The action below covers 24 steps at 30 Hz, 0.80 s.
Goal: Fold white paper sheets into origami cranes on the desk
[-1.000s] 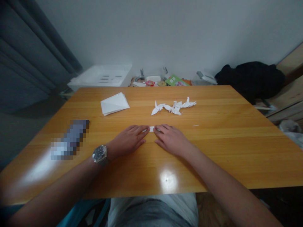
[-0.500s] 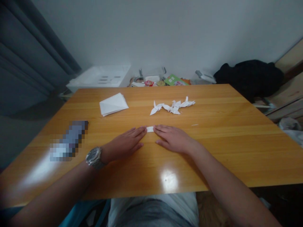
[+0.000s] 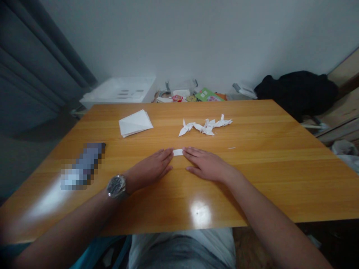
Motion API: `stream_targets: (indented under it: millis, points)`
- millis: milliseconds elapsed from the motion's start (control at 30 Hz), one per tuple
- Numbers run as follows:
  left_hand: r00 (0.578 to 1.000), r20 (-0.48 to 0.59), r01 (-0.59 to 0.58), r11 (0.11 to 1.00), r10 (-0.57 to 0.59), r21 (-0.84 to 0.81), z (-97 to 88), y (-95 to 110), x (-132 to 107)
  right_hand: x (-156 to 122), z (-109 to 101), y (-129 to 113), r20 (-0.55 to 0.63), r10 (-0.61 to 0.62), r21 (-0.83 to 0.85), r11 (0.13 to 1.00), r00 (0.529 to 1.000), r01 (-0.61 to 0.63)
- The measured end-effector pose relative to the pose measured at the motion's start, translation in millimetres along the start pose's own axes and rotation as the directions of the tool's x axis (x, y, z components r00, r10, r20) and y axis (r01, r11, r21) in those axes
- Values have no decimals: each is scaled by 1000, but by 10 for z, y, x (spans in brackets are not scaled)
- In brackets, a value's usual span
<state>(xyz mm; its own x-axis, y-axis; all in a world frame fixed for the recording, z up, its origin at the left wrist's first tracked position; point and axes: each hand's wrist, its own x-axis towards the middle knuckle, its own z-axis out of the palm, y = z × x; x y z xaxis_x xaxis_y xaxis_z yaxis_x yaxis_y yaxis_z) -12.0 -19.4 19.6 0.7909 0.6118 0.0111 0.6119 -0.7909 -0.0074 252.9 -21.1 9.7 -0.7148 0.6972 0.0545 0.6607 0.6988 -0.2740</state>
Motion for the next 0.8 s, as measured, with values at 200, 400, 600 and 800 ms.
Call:
stream_targets:
  millis: [200,400,600,800]
  points:
    - [995,-19,102,993,-103,-52,-13,64,20,5,41,11,2,17,-6,1000,1000,-17]
    - [994,-6,112,992,-113,-57,3,96,32,10,45,13,5,21,-2,1000,1000,-21]
    - [988,-15,154,988,-154,-30,-28,158,25,13,35,6,-18,5,-12,1000,1000,-6]
    - [974,-123,189,982,-189,-12,33,186,63,51,56,51,-71,-14,-37,999,997,11]
